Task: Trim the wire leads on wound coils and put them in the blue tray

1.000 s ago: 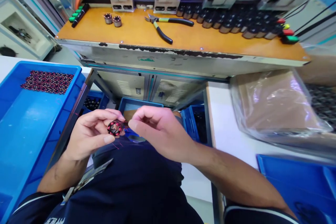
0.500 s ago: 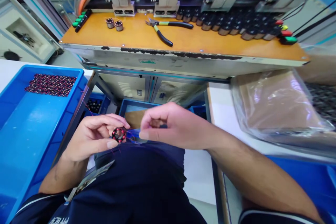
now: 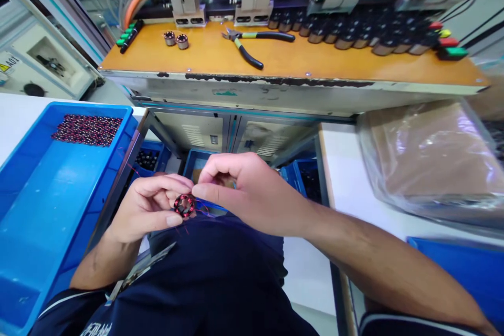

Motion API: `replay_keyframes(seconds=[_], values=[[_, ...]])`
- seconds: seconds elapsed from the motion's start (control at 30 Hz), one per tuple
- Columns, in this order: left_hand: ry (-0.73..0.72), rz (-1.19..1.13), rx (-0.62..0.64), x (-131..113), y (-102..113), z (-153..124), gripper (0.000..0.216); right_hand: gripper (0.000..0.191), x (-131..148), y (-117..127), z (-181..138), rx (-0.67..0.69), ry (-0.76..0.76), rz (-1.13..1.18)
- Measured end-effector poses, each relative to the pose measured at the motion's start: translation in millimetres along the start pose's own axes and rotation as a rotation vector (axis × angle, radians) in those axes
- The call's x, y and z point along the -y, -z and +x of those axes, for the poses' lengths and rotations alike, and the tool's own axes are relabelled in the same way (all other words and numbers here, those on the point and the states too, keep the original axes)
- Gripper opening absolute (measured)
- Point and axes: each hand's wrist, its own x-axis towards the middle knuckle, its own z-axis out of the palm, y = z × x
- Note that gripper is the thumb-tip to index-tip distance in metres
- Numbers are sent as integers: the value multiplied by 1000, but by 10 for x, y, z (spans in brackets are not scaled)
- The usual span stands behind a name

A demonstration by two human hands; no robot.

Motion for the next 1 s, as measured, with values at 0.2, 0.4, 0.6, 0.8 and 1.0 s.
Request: replay_keyframes(seconds=[0.2,0.4,0.6,0.8,1.0], values=[[-89,51,47,-9,-48,57,39,24,121,-1,-82,67,-127,2],[-68,2,73,5,-50,48,37,18,177,0,-99,99,-93,-157],[-32,-114,82,65,-25,24,41,18,145,-42,-138,72,74,-152],[-99,-102,113,104,-8,47,44,18,98,-70,-161,63,140,-109],[-140,-94,119,111,-4,66,46,18,116,-99,-181,55,116,-103]])
